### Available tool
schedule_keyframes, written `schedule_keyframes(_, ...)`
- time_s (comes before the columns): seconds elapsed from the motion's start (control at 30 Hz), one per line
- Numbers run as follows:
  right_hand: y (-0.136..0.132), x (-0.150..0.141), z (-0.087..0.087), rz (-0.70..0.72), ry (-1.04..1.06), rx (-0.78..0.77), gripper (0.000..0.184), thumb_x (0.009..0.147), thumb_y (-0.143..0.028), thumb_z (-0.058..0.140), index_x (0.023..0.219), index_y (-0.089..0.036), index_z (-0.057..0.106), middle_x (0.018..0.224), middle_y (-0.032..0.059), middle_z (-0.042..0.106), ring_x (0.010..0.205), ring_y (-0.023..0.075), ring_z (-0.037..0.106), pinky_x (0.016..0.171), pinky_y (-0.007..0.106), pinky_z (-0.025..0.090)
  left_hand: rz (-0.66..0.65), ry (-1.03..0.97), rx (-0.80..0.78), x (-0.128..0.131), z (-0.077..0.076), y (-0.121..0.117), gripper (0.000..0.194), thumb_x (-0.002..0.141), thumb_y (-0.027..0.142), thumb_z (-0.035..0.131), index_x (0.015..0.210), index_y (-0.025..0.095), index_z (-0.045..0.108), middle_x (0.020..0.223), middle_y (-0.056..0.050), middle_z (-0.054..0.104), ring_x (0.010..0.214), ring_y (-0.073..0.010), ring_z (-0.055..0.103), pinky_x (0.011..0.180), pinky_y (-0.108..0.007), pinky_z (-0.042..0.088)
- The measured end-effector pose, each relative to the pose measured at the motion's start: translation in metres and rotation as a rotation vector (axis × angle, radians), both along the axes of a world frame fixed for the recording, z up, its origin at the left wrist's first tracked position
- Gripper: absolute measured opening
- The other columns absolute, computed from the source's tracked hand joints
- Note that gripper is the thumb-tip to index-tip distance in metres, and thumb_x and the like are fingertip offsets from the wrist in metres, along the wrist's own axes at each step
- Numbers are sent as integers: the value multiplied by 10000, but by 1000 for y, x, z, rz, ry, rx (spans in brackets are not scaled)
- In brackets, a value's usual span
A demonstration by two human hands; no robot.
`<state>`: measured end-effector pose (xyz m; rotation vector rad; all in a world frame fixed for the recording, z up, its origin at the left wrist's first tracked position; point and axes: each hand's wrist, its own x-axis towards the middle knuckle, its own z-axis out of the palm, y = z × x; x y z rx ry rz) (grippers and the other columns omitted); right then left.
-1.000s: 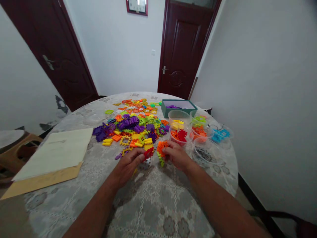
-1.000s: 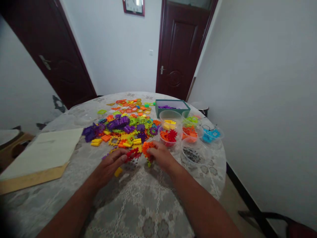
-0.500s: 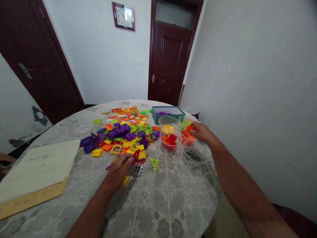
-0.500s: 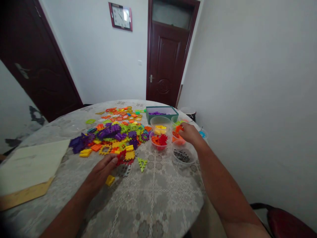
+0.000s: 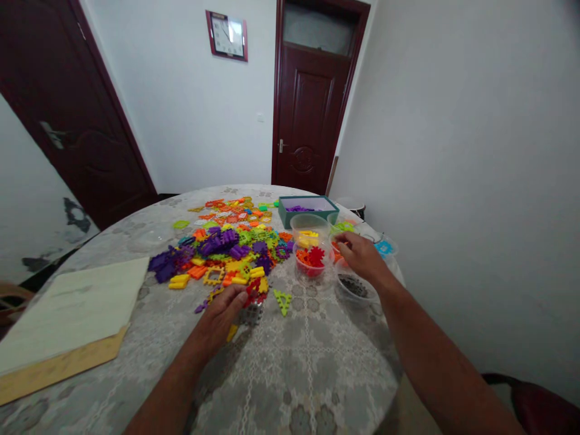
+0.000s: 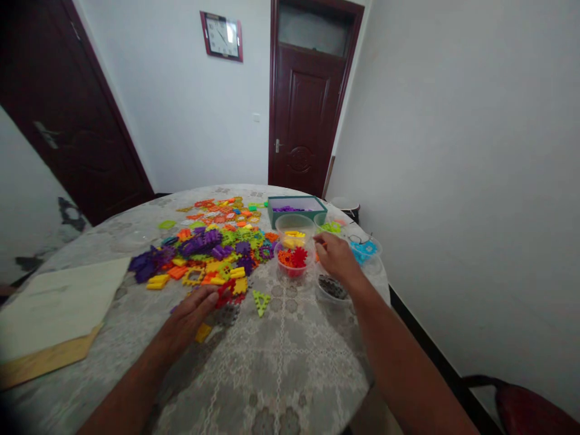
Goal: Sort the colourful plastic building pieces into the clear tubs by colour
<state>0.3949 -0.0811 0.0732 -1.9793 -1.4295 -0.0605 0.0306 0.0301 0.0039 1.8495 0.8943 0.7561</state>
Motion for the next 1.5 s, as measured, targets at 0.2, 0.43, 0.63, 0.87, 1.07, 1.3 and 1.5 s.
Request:
schedule_keyframes(0.2,3,-113,-32,508,293,24,276,939,-235,632,1183,-272,755,1116,68,751,838,200,674,798,341,511,-60,-47,-78,-1,3,-7,428,975,633,541,1013,259,746,1044,-84,748,1012,-271,664,945,-431,539)
schedule_keyframes(0.43,26,-154,-60,565,536,-14,197,954,-299,644,1120,-268,745,878,19,728,757,189,654,715,315,499,-143,-267,-356,1,-14,-7,463,972,632,578,1123,207,684,1113,-105,734,1041,-236,690,971,-426,564)
schedule_keyframes(0.63,31,-158,-55,564,757,-99,162,953,-370,641,1045,-245,687,813,-13,688,637,150,613,582,268,473,-231,-384,-434,3,-14,-8,442,956,584,647,1132,180,681,1142,-108,723,1049,-233,700,954,-426,588)
schedule_keyframes(0.87,25,-119,-19,280,155,194,165,975,-318,608,1029,-207,718,909,46,708,785,190,622,735,316,488,55,-355,-194,-4,-6,3,324,949,508,620,910,191,675,901,-43,713,835,-197,692,815,-356,576)
schedule_keyframes(1.07,34,-83,-33,-90,-281,361,194,950,-190,543,1081,-171,685,1051,143,671,1004,283,617,924,427,510,395,-61,131,-13,-8,12,199,964,395,562,914,219,640,857,-15,690,814,-195,665,784,-328,516)
schedule_keyframes(1.3,27,-118,-53,227,-281,113,220,1004,-158,506,1142,-186,675,1102,125,706,1040,247,652,957,363,504,291,316,468,-9,-22,11,134,958,247,516,980,217,645,996,-76,730,947,-234,671,911,-365,508)
schedule_keyframes(1.5,15,-148,-66,271,-355,-488,250,1008,-349,609,1147,-157,689,1136,175,691,1040,292,678,832,352,479,360,472,478,-29,-18,25,278,860,120,499,1057,193,681,1068,-107,733,1042,-265,667,963,-387,505)
